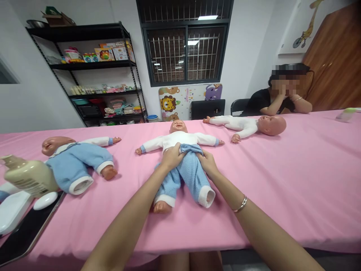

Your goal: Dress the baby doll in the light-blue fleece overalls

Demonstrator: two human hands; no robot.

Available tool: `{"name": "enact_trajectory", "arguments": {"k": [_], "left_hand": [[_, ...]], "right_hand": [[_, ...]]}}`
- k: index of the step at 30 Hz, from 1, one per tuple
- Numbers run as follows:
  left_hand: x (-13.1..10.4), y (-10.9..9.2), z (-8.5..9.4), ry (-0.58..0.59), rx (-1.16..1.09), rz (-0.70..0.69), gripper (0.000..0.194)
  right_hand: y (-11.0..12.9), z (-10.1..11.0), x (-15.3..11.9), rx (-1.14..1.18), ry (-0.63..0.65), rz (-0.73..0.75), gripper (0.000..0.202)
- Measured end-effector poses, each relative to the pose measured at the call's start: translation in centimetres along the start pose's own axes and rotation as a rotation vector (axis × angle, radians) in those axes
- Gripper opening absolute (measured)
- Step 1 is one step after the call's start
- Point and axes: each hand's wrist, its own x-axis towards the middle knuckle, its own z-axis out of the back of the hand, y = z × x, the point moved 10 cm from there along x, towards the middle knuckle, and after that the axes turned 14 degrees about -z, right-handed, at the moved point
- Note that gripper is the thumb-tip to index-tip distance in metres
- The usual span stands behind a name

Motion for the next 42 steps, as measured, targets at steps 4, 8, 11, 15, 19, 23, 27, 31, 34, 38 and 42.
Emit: {"name": "enact_trajectory", "arguments": {"k": [4,8,11,15,19,23,27,31,34,38,42], "left_hand": [[-0.1,-0.4,0.3,0.0,-0.015,-0.024,0.015],[-0.7,-1.7,0.3,0.066,-0.195,-0.116,0.048],[-1.1,-3.4,-0.1,0.15,-0.351,-0.252,0.095],[-1.1,-4.5,-0.4,0.176,-0.453,-0.382,0.097],[-1.0,-4.1,-0.9,0.216,-0.399,-0.38,0.081],[-1.1,-3.7,-1.0,0.168,-0.189,-0.317,0.072],[-1.0,-3.7,-0.1,0.058,0.019,-0.256,0.062],[-0.8,-2.5,1.9,-0.088,0.16,-0.2,0.05],[-1.5,1.4,3.5,-0.218,0.121,-0.011,0.066],[-4.0,6.7,1.3,-0.094,-0.374,0.208,0.064],[-6.0,6.6,0.2,-0.039,-0.796,0.15,0.061]], "right_hand": [[-1.0,-0.2,0.1,0.101,0.026,-0.092,0.045],[-1.9,1.0,0.7,0.112,-0.054,-0.175,0.039],[-2.7,2.0,1.4,0.094,-0.081,-0.253,0.037],[-3.0,2.1,1.6,0.138,-0.071,-0.254,0.035],[-3.2,1.2,1.3,0.238,-0.02,-0.222,0.03],[-3.9,0.6,1.0,0.268,0.0,-0.271,0.03],[-3.8,0.7,1.2,0.248,0.004,-0.281,0.032],[-3.4,1.4,1.7,0.176,0.023,-0.276,0.032],[-2.6,2.8,2.1,-0.087,-0.058,-0.175,0.021],[-1.9,3.8,2.3,-0.291,-0.18,-0.052,0.016],[-1.1,1.6,2.0,-0.14,-0.018,0.011,0.033]]}}
